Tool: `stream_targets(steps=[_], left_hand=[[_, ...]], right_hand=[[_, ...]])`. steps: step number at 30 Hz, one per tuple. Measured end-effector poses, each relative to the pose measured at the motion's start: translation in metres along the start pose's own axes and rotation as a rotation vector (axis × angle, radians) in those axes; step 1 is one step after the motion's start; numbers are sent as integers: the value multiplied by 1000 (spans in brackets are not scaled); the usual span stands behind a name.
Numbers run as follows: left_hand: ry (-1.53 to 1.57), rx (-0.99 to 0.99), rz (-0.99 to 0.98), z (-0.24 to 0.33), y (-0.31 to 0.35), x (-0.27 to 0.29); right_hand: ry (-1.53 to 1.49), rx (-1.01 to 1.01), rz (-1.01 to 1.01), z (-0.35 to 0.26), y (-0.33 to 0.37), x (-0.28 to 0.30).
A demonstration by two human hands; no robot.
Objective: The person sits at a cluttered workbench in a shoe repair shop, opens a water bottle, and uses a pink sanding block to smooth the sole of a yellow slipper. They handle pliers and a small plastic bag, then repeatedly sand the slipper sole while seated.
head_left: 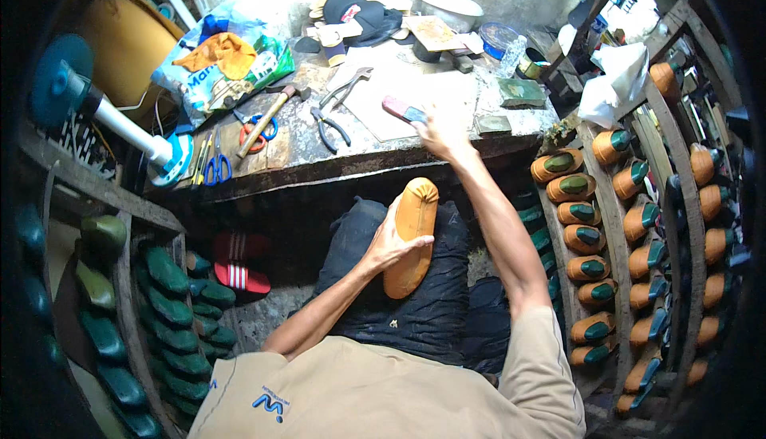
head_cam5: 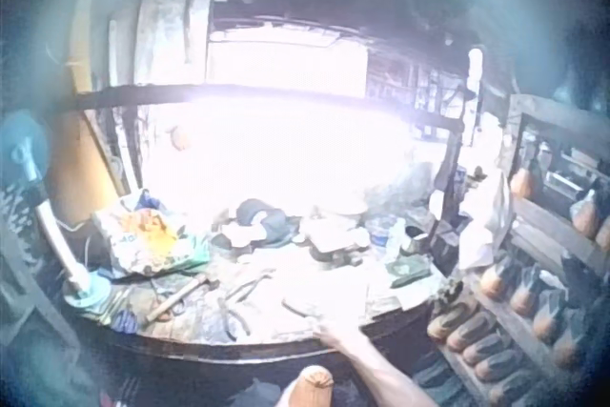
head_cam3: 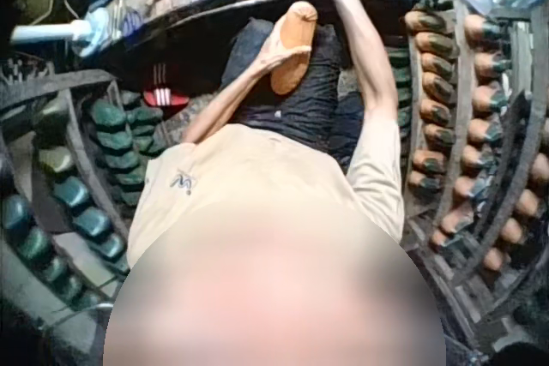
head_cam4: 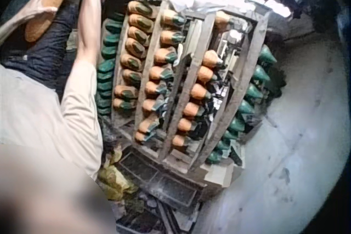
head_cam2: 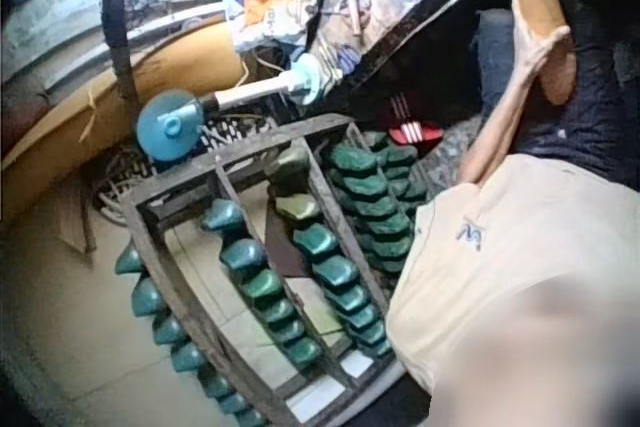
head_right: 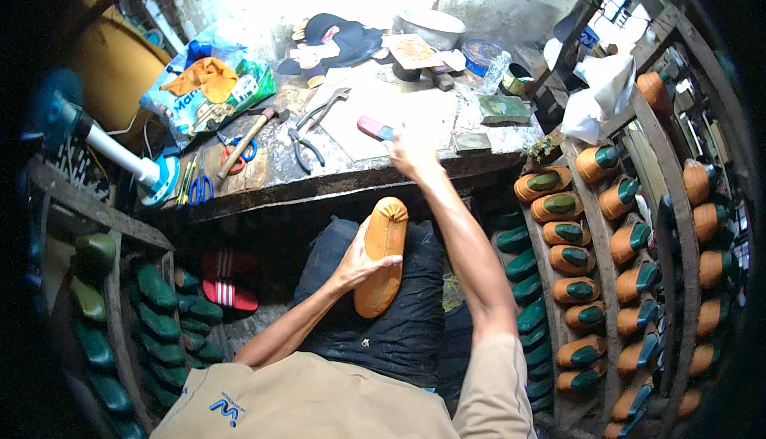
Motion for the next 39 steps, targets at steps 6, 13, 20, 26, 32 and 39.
stream_targets(steps=[6, 13, 20, 26, 32, 39], left_hand=[[-360, -98, -113, 4, -19, -3], [-263, 62, -45, 9, -38, 4], [256, 176, 58, -19, 5, -21], [600, 387, 62, -47, -3, -22], [636, 581, -17, -53, 3, -10], [586, 539, 15, -52, 10, -11]], right_hand=[[275, 104, -185, 8, -48, -85], [-134, -170, 104, 69, -12, -5], [-1149, -1174, 1208, 169, 82, 15], [-1197, -1379, 1269, 146, 102, -9], [-776, -1009, 900, 167, 73, 15], [54, 111, 194, 129, 90, 45]])
Point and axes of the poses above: each hand's wrist, its own y-axis away from the middle knuckle, its own x-axis out of the back of the hand, z = x × y, the point moved 1 cm from there along -y, towards the middle knuckle, and after that the axes turned 3 degrees about z, right-handed, at the moved point
